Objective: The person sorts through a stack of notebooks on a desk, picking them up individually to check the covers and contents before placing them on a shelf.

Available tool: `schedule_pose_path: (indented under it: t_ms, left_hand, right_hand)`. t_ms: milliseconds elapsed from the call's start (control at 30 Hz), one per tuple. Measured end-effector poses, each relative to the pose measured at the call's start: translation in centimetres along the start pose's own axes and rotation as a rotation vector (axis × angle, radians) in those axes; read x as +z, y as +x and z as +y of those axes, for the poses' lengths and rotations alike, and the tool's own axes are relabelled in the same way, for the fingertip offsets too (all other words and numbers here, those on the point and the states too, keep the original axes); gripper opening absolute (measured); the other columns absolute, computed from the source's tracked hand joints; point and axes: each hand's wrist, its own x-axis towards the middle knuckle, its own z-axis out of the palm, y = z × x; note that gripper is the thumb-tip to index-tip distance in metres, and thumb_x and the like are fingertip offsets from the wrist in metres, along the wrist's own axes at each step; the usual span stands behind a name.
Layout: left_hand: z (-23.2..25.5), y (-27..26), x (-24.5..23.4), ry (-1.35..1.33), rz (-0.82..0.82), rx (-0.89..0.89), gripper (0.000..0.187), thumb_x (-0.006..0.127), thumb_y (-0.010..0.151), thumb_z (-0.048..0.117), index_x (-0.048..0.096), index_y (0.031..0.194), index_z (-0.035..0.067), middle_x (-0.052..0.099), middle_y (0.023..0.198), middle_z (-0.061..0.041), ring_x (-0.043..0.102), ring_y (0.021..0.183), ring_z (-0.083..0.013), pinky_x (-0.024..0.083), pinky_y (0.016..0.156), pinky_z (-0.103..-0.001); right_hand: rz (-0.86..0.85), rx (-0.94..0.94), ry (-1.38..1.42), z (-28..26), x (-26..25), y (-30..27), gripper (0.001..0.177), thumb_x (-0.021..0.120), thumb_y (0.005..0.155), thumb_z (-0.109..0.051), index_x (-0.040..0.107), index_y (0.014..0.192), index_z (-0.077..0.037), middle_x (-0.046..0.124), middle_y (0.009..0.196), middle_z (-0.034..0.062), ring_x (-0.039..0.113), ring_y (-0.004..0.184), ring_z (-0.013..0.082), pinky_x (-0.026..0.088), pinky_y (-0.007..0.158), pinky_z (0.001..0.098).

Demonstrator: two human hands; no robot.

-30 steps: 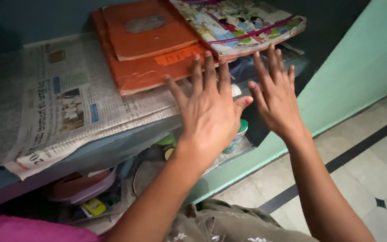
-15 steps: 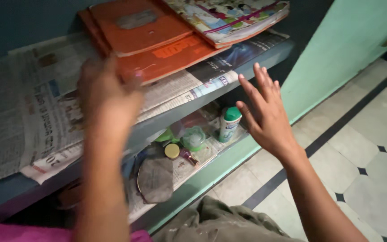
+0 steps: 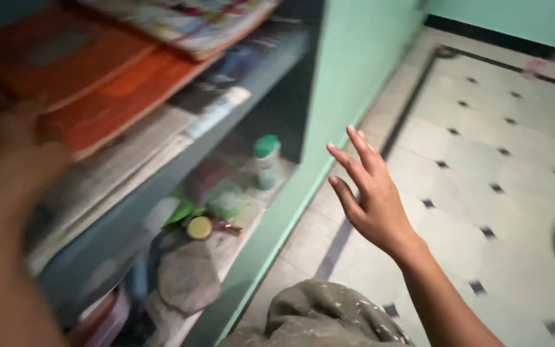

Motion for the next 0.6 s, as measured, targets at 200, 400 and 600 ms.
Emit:
schedule_pose_path:
  t_ms: [200,400,600]
  left_hand:
    - [3.0,-7.0,11.5,-0.108,-0.163,0.083,0.052,0.079,0.088,0.022,0.065,0.136,0.005,0.069,0.114,-0.027,0.068,0.102,-0.0412,0.054,0.085,-0.05]
    - [6.9,-17.9,20.8,-0.103,-0.639,0.278,0.049,0.077,0.084,0.019,0.066,0.13,0.006,0.07,0.112,-0.026,0.069,0.1,-0.04,0.055,0.083,-0.049]
    - [7.4,-31.3,24.1,0.093,-1.234,0.492,0.047,0.076,0.08,0.015,0.068,0.125,0.006,0.071,0.109,-0.025,0.07,0.097,-0.0388,0.056,0.081,-0.048]
  right_hand:
    - [0.064,0.262,-0.158,1.4,-5.1,-8.7,0.043,0.063,0.1,-0.021,0.058,0.142,-0.014,0.04,0.162,0.0184,0.039,0.149,0.0409,0.035,0.119,0.0501]
    - [0.137,0.523,-0.269,-0.5,-11.7,-18.7,0.043,0.063,0.099,-0.021,0.059,0.141,-0.013,0.042,0.16,0.0205,0.041,0.146,0.0417,0.038,0.115,0.0492]
    - [0.238,0.816,-0.401,-6.3,-18.5,-31.7,0.043,0.063,0.097,-0.021,0.06,0.14,-0.013,0.043,0.158,0.0209,0.044,0.142,0.0428,0.04,0.113,0.0489]
